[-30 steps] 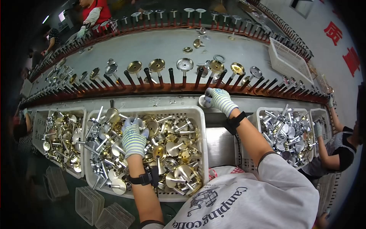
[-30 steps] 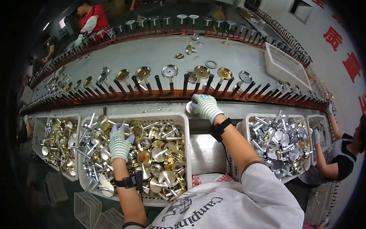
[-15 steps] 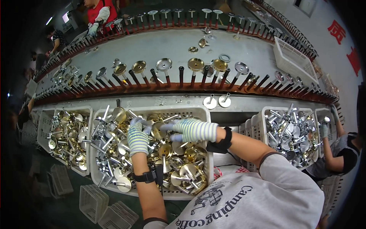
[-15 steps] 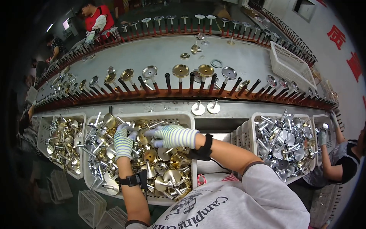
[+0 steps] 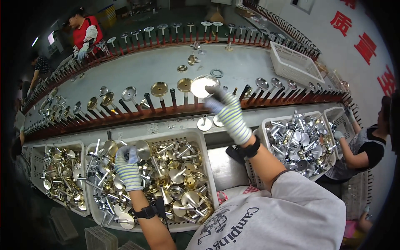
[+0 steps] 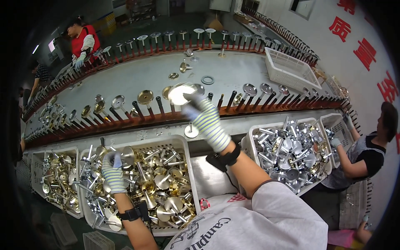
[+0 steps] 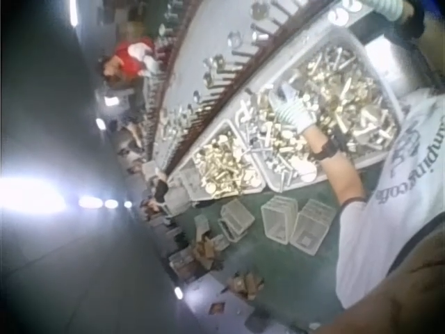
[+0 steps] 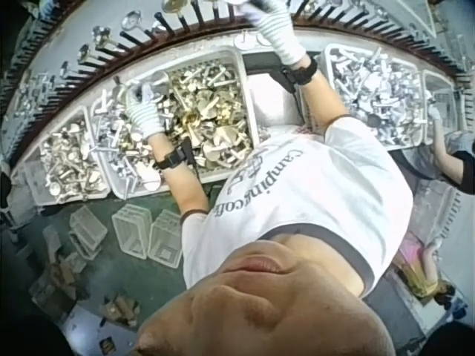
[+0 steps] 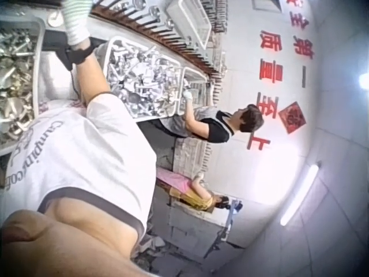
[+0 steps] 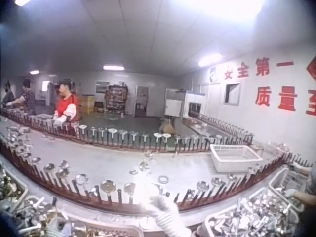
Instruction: Manually loading and assembling lighting/lamp components onto a production line rack.
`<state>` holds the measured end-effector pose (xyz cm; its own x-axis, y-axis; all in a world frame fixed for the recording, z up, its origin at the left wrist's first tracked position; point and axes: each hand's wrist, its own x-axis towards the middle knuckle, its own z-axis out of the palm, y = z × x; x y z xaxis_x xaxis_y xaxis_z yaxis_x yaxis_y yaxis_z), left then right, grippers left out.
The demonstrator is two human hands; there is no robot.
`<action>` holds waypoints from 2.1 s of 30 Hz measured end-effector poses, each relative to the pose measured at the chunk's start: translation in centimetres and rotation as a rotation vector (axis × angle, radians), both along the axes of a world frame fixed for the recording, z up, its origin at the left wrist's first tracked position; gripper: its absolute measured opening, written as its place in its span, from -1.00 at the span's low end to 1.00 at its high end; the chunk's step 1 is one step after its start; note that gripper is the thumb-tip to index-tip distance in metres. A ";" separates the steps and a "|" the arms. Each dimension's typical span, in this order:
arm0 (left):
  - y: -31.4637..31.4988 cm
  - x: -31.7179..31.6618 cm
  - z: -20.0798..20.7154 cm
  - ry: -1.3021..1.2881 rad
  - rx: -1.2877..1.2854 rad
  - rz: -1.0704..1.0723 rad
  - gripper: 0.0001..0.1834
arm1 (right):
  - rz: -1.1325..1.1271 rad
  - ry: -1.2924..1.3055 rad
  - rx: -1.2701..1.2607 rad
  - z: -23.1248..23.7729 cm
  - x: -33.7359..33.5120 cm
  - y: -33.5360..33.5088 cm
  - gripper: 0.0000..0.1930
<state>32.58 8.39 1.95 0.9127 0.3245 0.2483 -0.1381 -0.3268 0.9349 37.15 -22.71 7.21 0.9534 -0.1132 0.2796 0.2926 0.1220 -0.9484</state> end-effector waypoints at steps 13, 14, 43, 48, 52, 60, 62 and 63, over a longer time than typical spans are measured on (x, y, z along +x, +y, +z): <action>-0.7 0.4 -0.9 0.091 -0.265 -0.024 -0.83 | -0.343 0.032 0.037 -5.0 6.9 -8.8 -0.72; -0.9 0.5 -0.7 0.095 -0.255 -0.023 -0.83 | -0.327 0.028 0.057 -5.1 7.3 -8.2 -0.71; -2.7 -0.8 2.5 0.040 -0.696 -0.287 -0.73 | 0.478 -0.441 -0.639 1.6 -0.9 8.6 -0.21; -3.7 -1.3 2.8 0.201 -0.581 -0.457 -0.78 | 0.456 -0.304 -0.610 0.1 -1.2 7.4 -0.39; -4.3 -1.3 2.7 0.142 -0.598 -0.414 -0.78 | 0.256 -0.413 -0.850 -1.0 -2.5 7.2 -0.29; 0.0 0.0 -0.2 -0.051 0.067 -0.135 -0.67 | 0.014 -0.157 -0.258 -0.9 -1.3 1.4 -0.56; 2.0 0.4 -1.9 -0.097 0.361 -0.109 -0.59 | -0.295 -0.419 -0.420 -2.0 2.1 -3.6 -0.54; 2.3 0.5 -2.6 0.050 0.527 -0.105 -0.55 | -0.410 -0.477 -0.482 -2.6 3.7 -6.3 -0.53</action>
